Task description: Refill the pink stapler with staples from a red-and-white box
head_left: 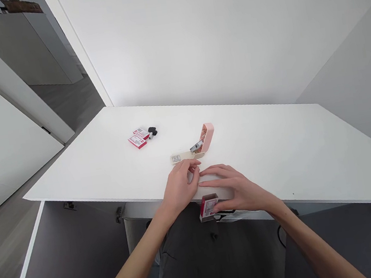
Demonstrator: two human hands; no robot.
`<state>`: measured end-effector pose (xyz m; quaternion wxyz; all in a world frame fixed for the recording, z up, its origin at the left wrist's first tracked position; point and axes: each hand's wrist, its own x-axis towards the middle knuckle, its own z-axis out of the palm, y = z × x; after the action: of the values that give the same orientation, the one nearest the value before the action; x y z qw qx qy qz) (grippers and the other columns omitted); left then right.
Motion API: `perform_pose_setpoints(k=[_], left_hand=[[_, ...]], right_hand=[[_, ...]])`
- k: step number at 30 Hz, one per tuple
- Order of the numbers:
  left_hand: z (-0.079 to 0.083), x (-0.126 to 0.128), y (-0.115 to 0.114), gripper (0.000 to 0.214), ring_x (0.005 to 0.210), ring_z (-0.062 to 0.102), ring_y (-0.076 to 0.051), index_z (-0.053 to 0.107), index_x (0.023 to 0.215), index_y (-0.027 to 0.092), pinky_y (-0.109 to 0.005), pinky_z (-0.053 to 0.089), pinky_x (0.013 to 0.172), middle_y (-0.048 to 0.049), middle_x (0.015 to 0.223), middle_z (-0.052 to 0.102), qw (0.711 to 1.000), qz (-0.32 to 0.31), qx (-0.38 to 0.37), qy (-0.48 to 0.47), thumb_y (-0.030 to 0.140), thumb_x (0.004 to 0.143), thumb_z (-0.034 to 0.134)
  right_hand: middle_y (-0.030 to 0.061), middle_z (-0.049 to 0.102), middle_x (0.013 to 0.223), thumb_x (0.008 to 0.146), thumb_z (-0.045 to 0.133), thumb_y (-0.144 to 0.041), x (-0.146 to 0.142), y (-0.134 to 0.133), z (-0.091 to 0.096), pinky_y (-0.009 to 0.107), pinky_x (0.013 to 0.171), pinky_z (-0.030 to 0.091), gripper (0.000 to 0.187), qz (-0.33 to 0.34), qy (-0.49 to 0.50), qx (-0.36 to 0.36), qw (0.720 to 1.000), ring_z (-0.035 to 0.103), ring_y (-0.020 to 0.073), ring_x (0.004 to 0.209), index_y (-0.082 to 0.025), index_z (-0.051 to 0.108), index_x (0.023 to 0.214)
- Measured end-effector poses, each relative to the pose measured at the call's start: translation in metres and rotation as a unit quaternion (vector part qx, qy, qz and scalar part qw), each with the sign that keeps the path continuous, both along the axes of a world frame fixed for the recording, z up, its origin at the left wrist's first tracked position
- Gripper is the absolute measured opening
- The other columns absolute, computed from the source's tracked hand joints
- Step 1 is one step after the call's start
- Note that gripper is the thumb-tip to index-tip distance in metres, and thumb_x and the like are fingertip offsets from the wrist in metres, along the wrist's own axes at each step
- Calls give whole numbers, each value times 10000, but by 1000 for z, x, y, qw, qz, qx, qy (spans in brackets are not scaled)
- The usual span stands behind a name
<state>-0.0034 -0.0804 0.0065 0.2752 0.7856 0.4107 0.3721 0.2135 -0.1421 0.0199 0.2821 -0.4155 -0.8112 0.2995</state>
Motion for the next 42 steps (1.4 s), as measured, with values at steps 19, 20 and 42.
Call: perform_pose_setpoints(k=[19,20,42], left_hand=[[18,0,-2,318,844,700,-192,715,1065,236,-319,512,755,-16,916,783,996,-26,-83,-20,501,1025,545],[19,1,-3,339,822,691,-191,718,1068,238,-316,503,735,-11,893,773,996,-32,-85,-10,531,1015,556],[46,-12,63,311,898,548,-221,671,1227,227,-385,480,824,-98,1098,562,938,-44,239,248,134,1012,466]], right_hand=[[30,713,812,963,648,-638,4,2,-2,361,745,563,385,-219,232,-124,940,651,212,759,-255,672,987],[16,688,761,960,652,-641,4,2,-2,356,722,554,387,-221,242,-126,936,637,204,720,-254,661,979],[0,677,727,952,707,-586,4,6,-6,335,676,514,362,-214,320,-154,910,598,167,655,-236,618,932]])
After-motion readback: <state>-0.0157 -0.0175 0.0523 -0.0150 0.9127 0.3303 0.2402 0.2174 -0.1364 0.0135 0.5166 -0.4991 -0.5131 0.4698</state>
